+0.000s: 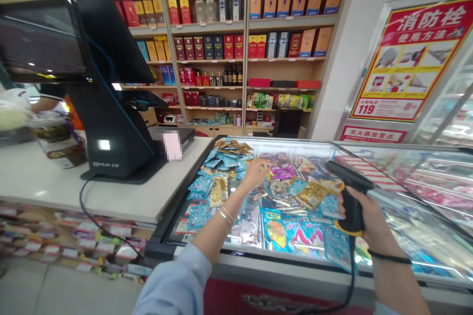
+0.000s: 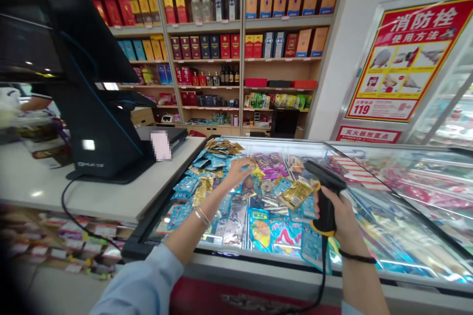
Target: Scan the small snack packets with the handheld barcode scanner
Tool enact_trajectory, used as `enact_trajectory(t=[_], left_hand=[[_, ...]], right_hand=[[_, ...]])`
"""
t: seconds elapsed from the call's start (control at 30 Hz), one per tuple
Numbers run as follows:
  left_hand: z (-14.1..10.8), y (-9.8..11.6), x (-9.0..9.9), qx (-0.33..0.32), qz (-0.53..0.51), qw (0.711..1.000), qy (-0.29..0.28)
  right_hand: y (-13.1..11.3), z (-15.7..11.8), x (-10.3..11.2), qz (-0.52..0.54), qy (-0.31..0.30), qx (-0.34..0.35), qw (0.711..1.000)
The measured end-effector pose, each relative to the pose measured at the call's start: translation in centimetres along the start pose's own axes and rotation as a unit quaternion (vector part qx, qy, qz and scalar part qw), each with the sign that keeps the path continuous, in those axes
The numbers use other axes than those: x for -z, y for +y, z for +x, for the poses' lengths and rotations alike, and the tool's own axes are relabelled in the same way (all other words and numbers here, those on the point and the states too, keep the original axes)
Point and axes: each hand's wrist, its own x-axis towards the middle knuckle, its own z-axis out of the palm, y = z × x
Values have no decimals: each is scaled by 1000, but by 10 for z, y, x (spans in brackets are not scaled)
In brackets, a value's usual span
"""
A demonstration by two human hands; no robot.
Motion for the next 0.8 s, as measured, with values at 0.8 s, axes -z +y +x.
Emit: enact_trajectory(t=[0.8], left_hand=[[-70, -127, 169, 267, 290, 912, -111]], right_hand=[[68, 12, -129, -52, -211, -62, 974]])
